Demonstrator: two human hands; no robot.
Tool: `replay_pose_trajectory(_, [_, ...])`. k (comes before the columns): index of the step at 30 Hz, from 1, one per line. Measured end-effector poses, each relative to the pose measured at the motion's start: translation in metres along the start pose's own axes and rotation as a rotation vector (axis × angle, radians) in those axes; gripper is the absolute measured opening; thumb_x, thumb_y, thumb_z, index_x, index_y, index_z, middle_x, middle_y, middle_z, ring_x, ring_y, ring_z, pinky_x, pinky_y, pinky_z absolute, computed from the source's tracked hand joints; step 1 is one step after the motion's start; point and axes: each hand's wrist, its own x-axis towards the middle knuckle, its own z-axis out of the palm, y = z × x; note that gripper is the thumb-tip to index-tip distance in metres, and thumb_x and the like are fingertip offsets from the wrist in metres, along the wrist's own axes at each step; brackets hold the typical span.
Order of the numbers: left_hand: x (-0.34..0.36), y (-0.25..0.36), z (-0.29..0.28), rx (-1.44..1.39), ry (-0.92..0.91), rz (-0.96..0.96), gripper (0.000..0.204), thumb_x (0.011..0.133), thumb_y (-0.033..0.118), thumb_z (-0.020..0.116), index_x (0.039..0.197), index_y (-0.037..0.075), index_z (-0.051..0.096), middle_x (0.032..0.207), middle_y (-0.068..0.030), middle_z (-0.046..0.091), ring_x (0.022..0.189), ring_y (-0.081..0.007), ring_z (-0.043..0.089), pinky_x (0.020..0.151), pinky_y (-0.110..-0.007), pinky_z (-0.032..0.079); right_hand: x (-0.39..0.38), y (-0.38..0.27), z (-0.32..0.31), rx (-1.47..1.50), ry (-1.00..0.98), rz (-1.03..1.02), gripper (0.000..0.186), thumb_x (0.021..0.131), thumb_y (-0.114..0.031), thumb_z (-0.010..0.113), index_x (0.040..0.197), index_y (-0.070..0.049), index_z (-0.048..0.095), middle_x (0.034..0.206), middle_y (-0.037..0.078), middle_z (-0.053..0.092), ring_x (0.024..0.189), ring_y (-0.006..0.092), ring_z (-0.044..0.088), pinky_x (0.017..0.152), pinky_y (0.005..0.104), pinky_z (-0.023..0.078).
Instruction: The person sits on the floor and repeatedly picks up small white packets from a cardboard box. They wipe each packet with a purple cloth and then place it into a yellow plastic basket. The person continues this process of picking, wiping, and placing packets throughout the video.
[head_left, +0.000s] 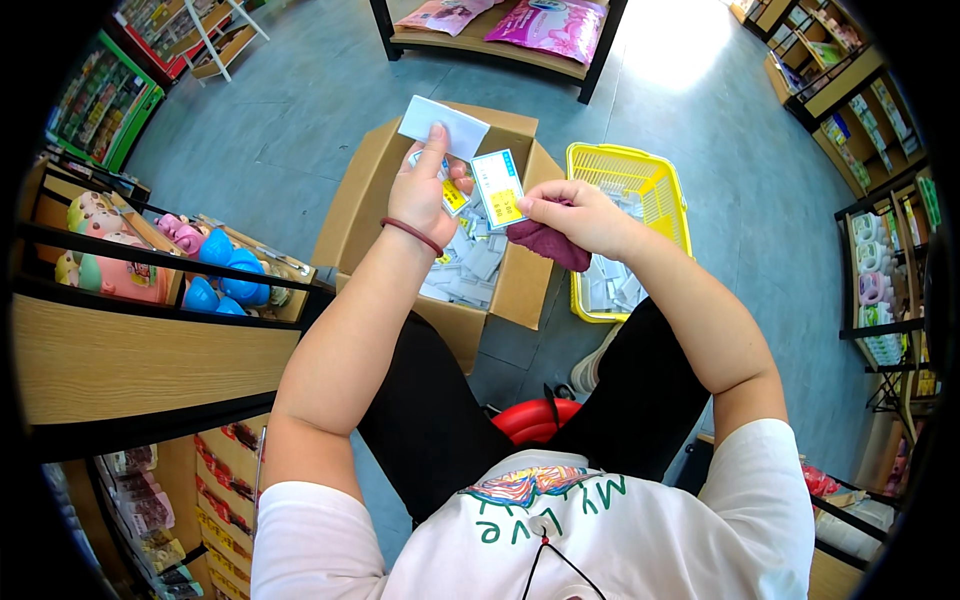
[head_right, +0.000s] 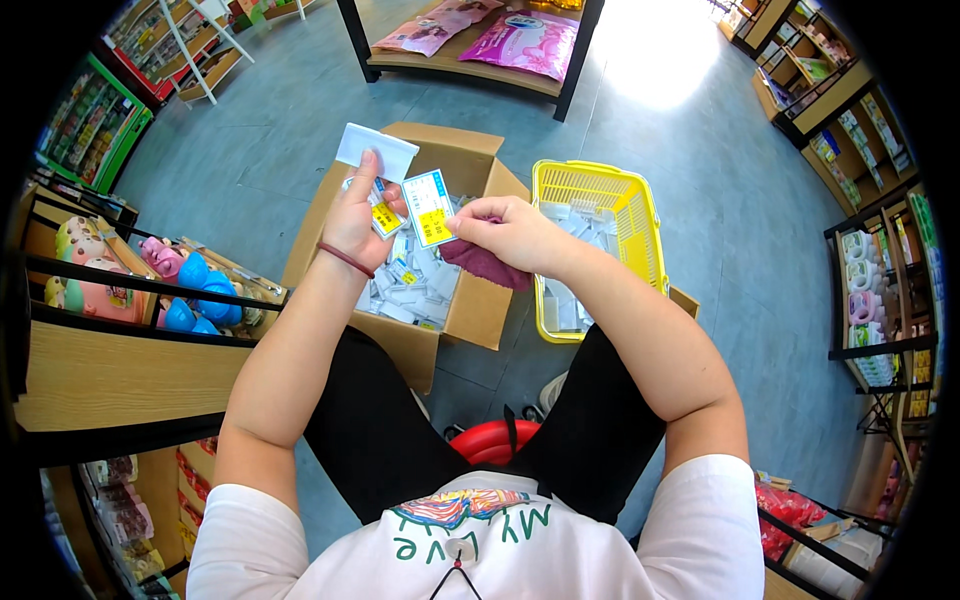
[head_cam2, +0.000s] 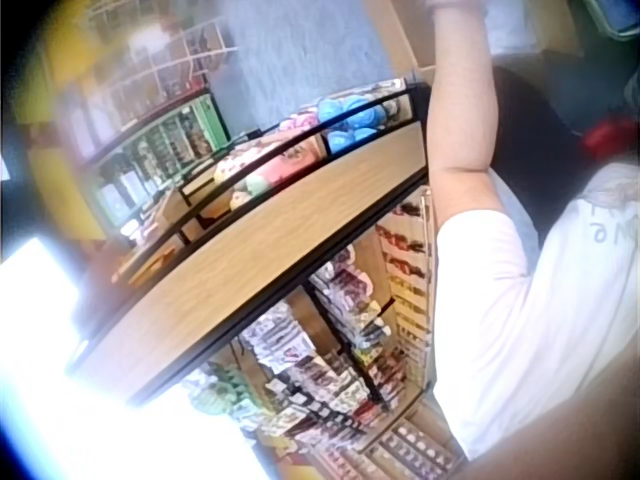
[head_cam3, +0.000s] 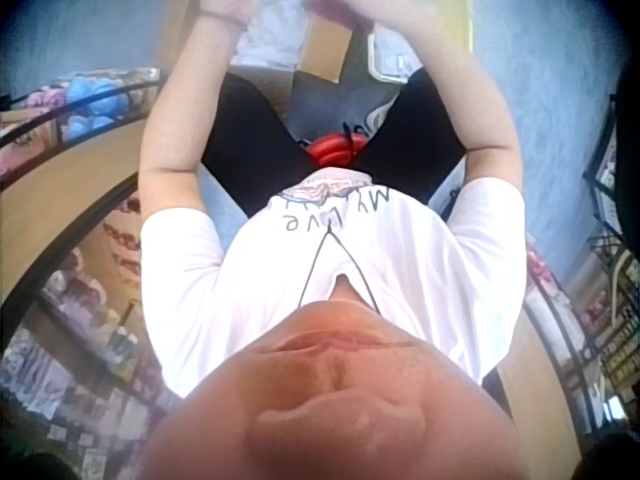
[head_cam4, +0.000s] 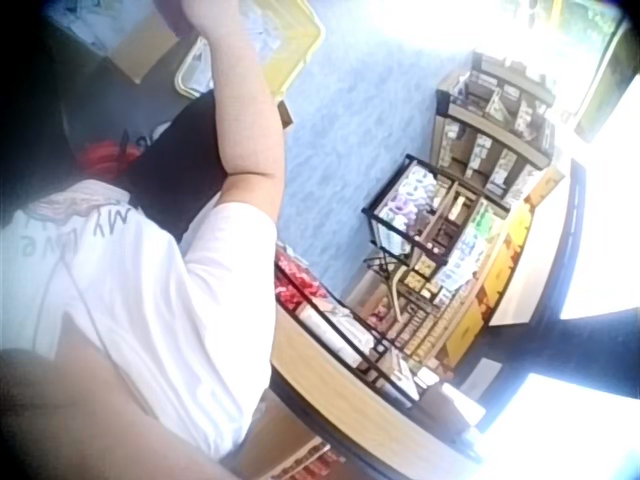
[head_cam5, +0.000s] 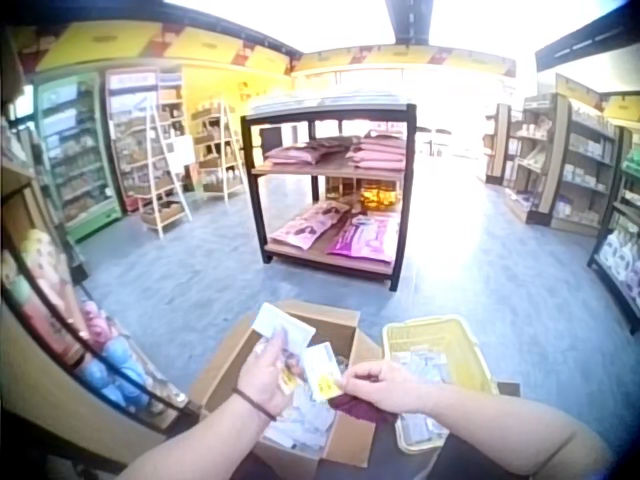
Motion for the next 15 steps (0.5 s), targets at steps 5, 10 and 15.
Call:
replay_pose_trajectory(5, [0.0, 0.001, -0.003, 0.053, 0.067, -0.018, 0.024, 0.089, 0.035, 0.058, 0.093, 0.011, 0.053, 0.08, -0.0033, 0.055, 0.066, -0.0123, 0.051, 0.06, -0.029, 0.047, -0.006, -0.004, 0.004, -0.074, -0.135, 0.066, 0.028, 0.089, -0.032, 0.059, 0.095, -0.006, 0.065, 0.086, 0.002, 0.062, 0.077, 0.0076, 0.055, 0.069, 0.0237, 0.046])
replay_pose_trajectory(10, [-0.005, -0.002, 0.006, 0.07, -0.009, -0.133, 0.027, 0.09, 0.034, 0.057, 0.099, 0.01, 0.05, 0.087, -0.0066, 0.056, 0.076, -0.0181, 0.057, 0.072, -0.036, 0.052, -0.004, -0.001, 0.007, -0.039, -0.126, 0.08, 0.028, 0.089, -0.032, 0.059, 0.095, -0.006, 0.065, 0.087, 0.002, 0.062, 0.078, 0.008, 0.056, 0.069, 0.0237, 0.046])
replay_pose_trajectory(15, [-0.01, -0.005, 0.011, 0.022, -0.081, -0.181, 0.031, 0.089, 0.031, 0.059, 0.103, 0.006, 0.047, 0.09, -0.0083, 0.056, 0.082, -0.0258, 0.06, 0.073, -0.042, 0.055, 0.001, -0.002, 0.01, -0.065, -0.117, 0.127, 0.032, 0.089, -0.034, 0.06, 0.101, -0.006, 0.064, 0.09, 0.003, 0.063, 0.081, 0.0079, 0.057, 0.072, 0.0233, 0.047])
